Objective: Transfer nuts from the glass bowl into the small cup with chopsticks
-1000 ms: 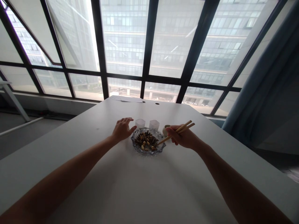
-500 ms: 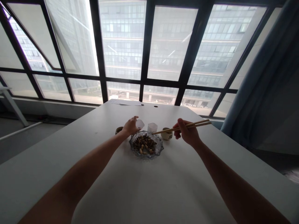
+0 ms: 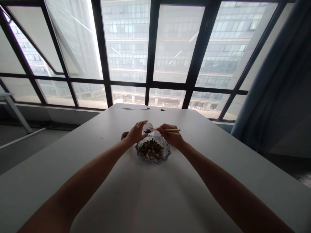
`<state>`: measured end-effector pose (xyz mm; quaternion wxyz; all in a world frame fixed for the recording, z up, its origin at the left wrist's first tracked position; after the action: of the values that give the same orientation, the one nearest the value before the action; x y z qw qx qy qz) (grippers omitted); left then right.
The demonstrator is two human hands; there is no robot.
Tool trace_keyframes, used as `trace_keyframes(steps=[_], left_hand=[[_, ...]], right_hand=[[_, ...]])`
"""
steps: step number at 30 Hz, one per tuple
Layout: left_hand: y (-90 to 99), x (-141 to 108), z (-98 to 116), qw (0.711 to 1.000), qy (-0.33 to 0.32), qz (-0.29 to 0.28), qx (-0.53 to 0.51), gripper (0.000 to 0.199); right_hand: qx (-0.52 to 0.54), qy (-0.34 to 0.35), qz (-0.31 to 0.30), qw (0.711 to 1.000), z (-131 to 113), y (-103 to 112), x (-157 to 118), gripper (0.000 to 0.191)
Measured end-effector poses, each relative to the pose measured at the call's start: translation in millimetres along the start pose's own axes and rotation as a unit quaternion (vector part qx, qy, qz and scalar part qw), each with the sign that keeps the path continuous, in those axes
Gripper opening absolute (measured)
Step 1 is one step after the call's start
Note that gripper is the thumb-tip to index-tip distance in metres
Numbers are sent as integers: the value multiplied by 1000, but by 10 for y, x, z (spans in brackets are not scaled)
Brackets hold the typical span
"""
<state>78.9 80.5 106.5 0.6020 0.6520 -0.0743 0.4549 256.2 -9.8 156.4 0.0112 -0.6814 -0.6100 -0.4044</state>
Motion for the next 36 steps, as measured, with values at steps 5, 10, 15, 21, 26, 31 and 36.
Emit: trace_keyframes(steps=[5,10,15,21,26,31,36], left_hand=[[-25,33,-35,999,34,-19,-4,66],[-93,54,-182,989,133,-71,8,67],[-113,34,-263,977,174,-119,33,65],[215,-179,-258,985,133,-103,49,61],[507,-677,-401,986,157,-57,28,83],[443,-1090,-605,964,258,-21,-65,102],[318,-1115,-627,950,270,12,-156,92]], right_hand=[[12,-28,50,998,3,135,-28,58],[75,-95,40,992,5,324,-241,64],[65,-131,-36,989,30,255,-332,66],[30,-126,-100,987,28,123,-381,61],[78,-157,-72,982,123,153,-349,63],[225,-276,64,932,527,317,-257,59],[314,-351,116,874,810,370,-270,48]])
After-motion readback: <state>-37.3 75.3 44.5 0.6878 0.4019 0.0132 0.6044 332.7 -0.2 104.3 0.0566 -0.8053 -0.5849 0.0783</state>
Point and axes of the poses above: each hand's wrist, its own x-axis towards the middle knuckle, its own y-axis out of the back of the hand, z = x × y, the point moved 6 cm from there along x, towards the middle knuckle, and after that the axes turned 9 degrees about -y, right-handed, at the moved point
